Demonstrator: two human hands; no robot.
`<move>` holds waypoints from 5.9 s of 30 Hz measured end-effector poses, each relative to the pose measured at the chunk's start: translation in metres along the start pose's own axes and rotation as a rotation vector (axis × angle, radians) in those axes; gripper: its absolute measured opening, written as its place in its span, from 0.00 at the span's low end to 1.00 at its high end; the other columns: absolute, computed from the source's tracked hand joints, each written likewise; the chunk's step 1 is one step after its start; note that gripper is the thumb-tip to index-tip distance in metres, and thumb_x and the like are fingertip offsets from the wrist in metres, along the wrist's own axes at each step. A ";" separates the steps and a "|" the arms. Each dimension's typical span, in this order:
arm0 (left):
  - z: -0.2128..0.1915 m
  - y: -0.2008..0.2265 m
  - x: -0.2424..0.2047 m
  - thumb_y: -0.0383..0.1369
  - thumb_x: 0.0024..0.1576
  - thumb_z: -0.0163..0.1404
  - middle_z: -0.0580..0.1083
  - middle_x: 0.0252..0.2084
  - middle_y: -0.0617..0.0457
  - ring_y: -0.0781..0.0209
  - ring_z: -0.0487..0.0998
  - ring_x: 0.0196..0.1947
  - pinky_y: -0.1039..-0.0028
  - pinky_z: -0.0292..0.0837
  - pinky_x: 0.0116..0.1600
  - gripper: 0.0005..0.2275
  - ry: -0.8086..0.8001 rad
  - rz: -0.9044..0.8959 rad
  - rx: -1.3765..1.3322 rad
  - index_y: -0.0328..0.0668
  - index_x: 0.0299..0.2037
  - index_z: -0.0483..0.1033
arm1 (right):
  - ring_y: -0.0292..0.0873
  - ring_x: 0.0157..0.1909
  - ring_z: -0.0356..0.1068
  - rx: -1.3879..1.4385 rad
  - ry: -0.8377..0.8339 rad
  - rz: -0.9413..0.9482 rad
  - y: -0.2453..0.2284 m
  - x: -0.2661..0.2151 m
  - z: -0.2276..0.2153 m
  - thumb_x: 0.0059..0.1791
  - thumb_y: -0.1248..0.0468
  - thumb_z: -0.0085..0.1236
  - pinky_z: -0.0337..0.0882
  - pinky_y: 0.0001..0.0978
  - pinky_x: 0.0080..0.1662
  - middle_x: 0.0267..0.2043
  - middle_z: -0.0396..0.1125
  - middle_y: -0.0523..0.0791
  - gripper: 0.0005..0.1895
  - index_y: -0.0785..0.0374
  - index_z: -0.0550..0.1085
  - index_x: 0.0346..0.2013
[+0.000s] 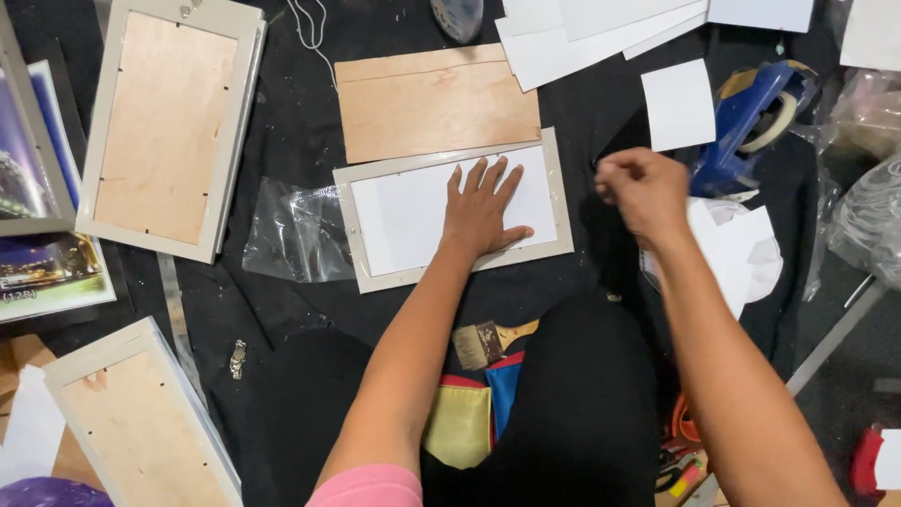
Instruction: The person is cutting a backing board to size using a utility knife and a metal ruler, then placing it into a picture frame.
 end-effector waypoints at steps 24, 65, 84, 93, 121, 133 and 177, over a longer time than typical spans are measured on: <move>0.006 -0.003 0.004 0.69 0.57 0.37 0.44 0.80 0.57 0.51 0.41 0.79 0.42 0.33 0.77 0.34 0.005 0.010 -0.019 0.76 0.72 0.53 | 0.67 0.55 0.72 -0.641 -0.284 0.255 -0.003 0.050 0.149 0.38 0.66 0.71 0.73 0.59 0.52 0.48 0.70 0.64 0.29 0.72 0.67 0.49; 0.008 0.011 0.018 0.65 0.54 0.44 0.44 0.79 0.58 0.40 0.44 0.76 0.32 0.44 0.69 0.38 0.091 0.028 0.116 0.66 0.74 0.52 | 0.45 0.19 0.56 -0.330 0.292 0.693 0.108 -0.005 -0.165 0.47 0.55 0.67 0.59 0.38 0.23 0.29 0.67 0.50 0.16 0.67 0.78 0.34; 0.002 0.008 0.017 0.50 0.67 0.35 0.51 0.78 0.62 0.45 0.50 0.76 0.33 0.46 0.71 0.22 0.028 0.004 0.149 0.73 0.73 0.56 | 0.45 0.31 0.75 -0.064 -0.211 0.203 0.022 -0.054 0.051 0.49 0.72 0.59 0.76 0.31 0.33 0.30 0.75 0.55 0.07 0.70 0.80 0.41; 0.001 0.009 0.015 0.49 0.67 0.36 0.51 0.78 0.62 0.46 0.51 0.76 0.32 0.47 0.71 0.22 0.069 0.007 0.143 0.73 0.73 0.56 | 0.43 0.29 0.78 -0.250 -0.336 0.332 0.077 -0.050 0.113 0.46 0.68 0.66 0.77 0.33 0.35 0.29 0.75 0.49 0.19 0.67 0.67 0.46; -0.030 0.013 0.003 0.63 0.55 0.47 0.54 0.74 0.49 0.38 0.54 0.68 0.29 0.41 0.66 0.33 0.424 0.083 -0.072 0.60 0.68 0.65 | 0.43 0.42 0.70 -0.402 0.460 0.107 0.079 0.016 -0.188 0.57 0.56 0.59 0.72 0.35 0.47 0.40 0.72 0.48 0.14 0.67 0.78 0.41; -0.134 -0.013 -0.138 0.53 0.62 0.52 0.50 0.73 0.38 0.33 0.54 0.73 0.29 0.41 0.71 0.33 0.702 0.078 -0.362 0.53 0.75 0.54 | 0.37 0.46 0.70 0.010 0.299 0.577 0.123 0.030 -0.170 0.53 0.53 0.60 0.70 0.30 0.54 0.43 0.73 0.40 0.11 0.57 0.80 0.36; 0.012 -0.207 -0.148 0.41 0.43 0.71 0.61 0.61 0.38 0.45 0.63 0.55 0.63 0.56 0.50 0.56 0.101 -0.656 -0.266 0.45 0.76 0.39 | 0.45 0.23 0.77 -0.120 -0.512 0.353 -0.017 -0.140 0.299 0.50 0.69 0.61 0.79 0.32 0.30 0.30 0.74 0.50 0.21 0.68 0.62 0.53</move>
Point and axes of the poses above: each hand's wrist, its own x-axis towards the middle knuckle, its own z-axis out of the palm, y = z × x, the point moved 9 cm from there along x, towards the middle knuckle
